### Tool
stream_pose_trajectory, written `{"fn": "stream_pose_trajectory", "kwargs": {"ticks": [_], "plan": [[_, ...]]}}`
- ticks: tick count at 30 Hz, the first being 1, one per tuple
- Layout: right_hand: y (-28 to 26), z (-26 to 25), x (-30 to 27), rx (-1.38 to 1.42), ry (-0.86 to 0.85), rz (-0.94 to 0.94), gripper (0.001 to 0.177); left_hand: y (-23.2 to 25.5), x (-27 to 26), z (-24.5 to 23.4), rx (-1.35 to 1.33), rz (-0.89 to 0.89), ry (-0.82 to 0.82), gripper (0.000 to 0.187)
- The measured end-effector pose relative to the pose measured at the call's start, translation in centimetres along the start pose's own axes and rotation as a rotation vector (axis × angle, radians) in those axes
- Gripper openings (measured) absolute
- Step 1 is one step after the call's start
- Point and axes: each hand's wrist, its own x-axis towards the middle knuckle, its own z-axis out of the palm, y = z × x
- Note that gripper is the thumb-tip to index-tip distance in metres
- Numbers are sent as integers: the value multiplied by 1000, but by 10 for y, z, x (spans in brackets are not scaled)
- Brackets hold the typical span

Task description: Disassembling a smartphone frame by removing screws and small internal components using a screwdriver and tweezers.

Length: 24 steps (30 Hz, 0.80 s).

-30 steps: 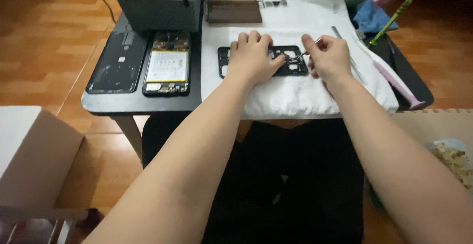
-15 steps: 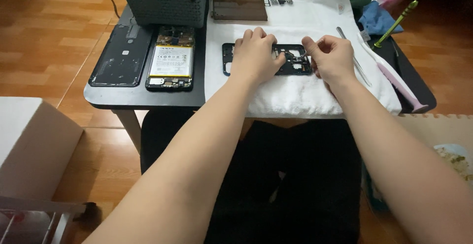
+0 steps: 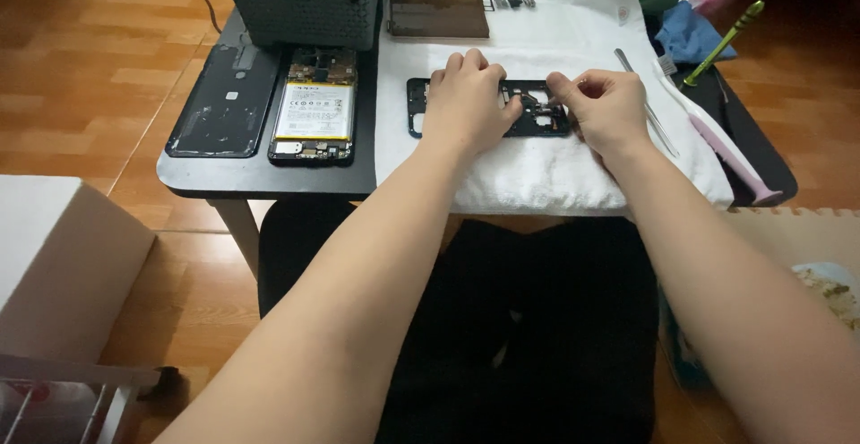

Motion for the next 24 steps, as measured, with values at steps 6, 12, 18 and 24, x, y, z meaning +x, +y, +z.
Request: {"fn": "stream_pose_trajectory", "kwargs": {"ticks": [6,12,18,24], "plan": [[1,0,0,45,-11,2,42,1,-1,-3,-13,1,-2,38],[14,0,6,-9,-6,-42,39,1,0,1,-5,-15,8,40],[23,-4,12,-86,-37,-59,43,0,0,3,-7,-11,8,38],[23,-2,10,-94,-30,-86,38,0,-1,1,-12,-4,17,38]]}}
